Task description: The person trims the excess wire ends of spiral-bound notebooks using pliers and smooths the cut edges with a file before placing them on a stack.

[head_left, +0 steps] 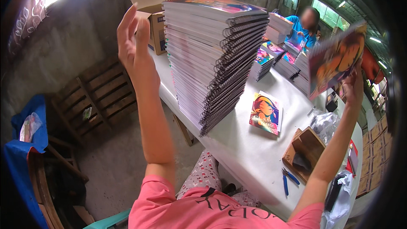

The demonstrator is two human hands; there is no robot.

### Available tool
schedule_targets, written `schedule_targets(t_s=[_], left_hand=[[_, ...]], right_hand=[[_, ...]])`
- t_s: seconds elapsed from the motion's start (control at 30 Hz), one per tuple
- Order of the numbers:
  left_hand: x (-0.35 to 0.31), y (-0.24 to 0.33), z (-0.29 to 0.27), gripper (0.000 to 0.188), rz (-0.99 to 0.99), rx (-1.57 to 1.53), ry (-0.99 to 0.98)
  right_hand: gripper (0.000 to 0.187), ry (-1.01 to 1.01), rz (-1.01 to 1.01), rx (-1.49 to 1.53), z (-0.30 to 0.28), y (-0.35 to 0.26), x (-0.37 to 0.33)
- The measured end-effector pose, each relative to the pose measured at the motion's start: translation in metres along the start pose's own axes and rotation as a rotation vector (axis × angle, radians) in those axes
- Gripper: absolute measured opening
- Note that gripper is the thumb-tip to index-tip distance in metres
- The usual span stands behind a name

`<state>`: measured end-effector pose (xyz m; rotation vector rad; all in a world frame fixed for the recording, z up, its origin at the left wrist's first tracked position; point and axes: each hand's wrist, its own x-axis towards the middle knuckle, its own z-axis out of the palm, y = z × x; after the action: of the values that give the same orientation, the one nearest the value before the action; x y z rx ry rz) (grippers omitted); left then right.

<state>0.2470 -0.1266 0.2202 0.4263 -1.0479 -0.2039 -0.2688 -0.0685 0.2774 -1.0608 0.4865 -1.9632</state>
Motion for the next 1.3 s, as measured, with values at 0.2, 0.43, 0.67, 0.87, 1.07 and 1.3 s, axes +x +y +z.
schedule_targets(t_s=[0.2, 0.43, 0.67, 0.87, 1.07, 1.3], left_hand=[[0.032, -0.036, 0.012, 0.048, -0.155, 0.051, -0.177], [0.032, -0.041, 0.024, 0.043, -0.184, -0.019, -0.210], [0.036, -0.053, 0.019, 0.049, -0.209, -0.112, -0.269], [0.033, -0.050, 0.029, 0.061, -0.215, -0.124, -0.281], [0.033, -0.045, 0.030, 0.057, -0.233, -0.108, -0.226], [0.033, -0.050, 0.030, 0.043, -0.268, -0.216, -0.228]], right_hand=[[0.037, -0.110, -0.274, -0.938, 0.062, 0.017, 0.059], [0.046, -0.332, -0.550, -0.985, 0.211, 0.029, 0.104], [0.054, -0.503, -0.597, -1.127, 0.300, 0.112, 0.117], [0.061, -0.566, -0.378, -1.316, 0.266, 0.134, 0.102], [0.053, -0.418, 0.280, -0.784, 0.177, 0.189, 0.071], [0.040, -0.449, 0.082, -0.653, 0.196, 0.212, 0.078]])
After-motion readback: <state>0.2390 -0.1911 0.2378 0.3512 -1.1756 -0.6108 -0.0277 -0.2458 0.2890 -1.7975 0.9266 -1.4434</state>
